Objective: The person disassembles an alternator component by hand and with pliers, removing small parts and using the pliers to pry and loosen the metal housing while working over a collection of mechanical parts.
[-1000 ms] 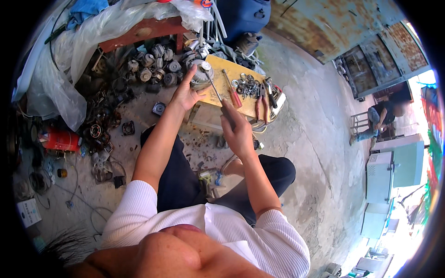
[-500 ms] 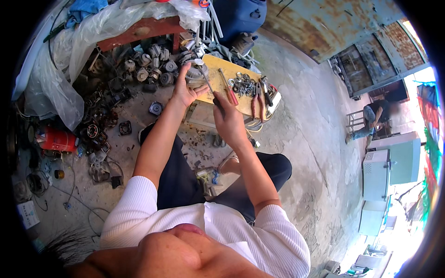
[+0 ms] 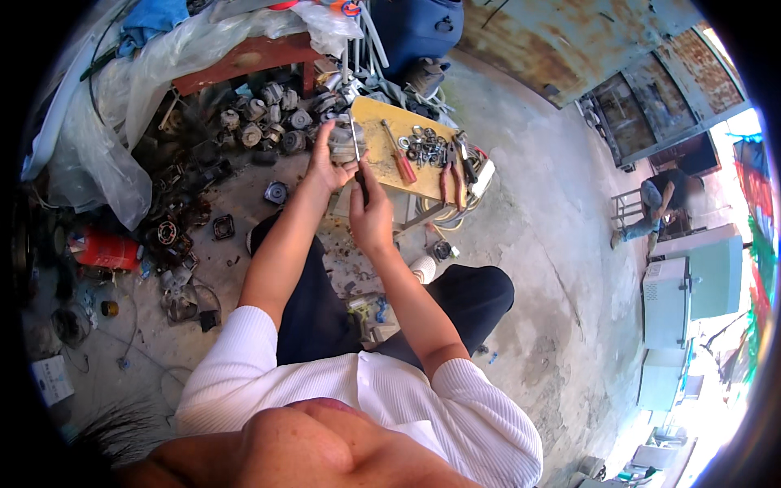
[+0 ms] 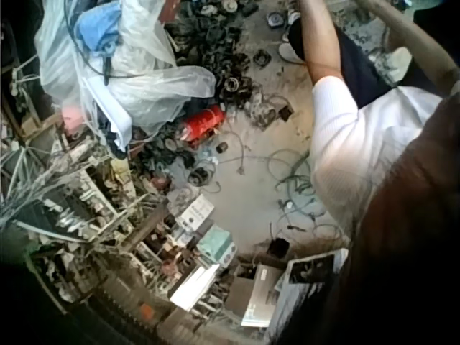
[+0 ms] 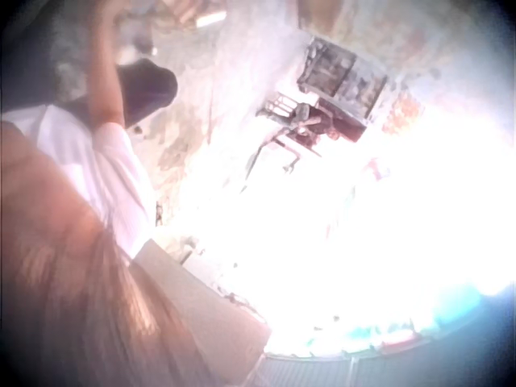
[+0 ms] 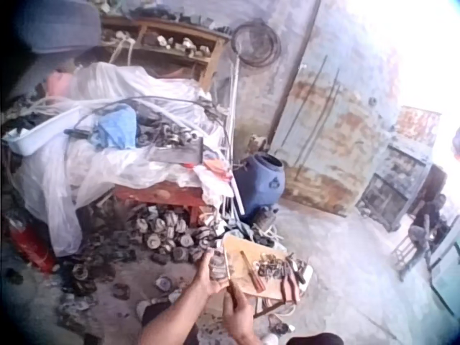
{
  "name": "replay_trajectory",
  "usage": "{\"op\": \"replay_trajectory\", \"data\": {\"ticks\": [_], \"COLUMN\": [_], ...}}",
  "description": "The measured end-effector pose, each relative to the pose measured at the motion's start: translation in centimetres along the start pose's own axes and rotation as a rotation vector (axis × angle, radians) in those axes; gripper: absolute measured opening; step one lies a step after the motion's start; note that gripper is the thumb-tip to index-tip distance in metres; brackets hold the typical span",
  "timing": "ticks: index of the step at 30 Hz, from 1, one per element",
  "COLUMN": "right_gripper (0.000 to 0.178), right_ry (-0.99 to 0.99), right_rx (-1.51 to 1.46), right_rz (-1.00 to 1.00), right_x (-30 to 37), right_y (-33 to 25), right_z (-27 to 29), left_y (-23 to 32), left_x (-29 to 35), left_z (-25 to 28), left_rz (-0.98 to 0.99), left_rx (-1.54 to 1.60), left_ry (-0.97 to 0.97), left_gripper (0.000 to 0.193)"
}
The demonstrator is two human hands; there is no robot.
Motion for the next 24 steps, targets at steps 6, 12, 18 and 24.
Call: {"op": "replay_trajectory", "data": {"ticks": [6, 12, 18, 24], "right_gripper": [0.043, 0.045, 0.047, 0.049], "right_ry": [-0.173, -0.313, -0.438, -0.486], "right_rx": [0.028, 0.040, 0.015, 0.002], "right_rz": [-0.060, -0.050, -0.314, -0.394], "right_x": [0.2, -0.6, -1.9, -2.0], "right_y": [0.7, 2.1, 1.1, 1.3], "right_z": [1.8, 2.8, 3.0, 2.5], "left_y": [1.0, 1.0, 1.6, 1.9], "left_x": [-0.4, -0.2, 0.4, 0.8], "left_z": [0.9, 0.8, 0.5, 0.2], "left_rz": [-0.089, -0.098, -0.177, -0.222], "left_rx": [-0.104, -0.223, -0.316, -0.344], "left_ry": [0.093, 0.067, 0.072, 0.062], "left_gripper": [0.086, 0.090, 0.089, 0.088]}}
Point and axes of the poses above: each hand's wrist, its own x-axis away from the middle knuckle, its own z-axis out of the back of the hand, y = z × x, the point moved 10 cm from there along -x, towards the middle knuckle, and after that the axes turned 11 degrees about y, right-handed, at the moved point
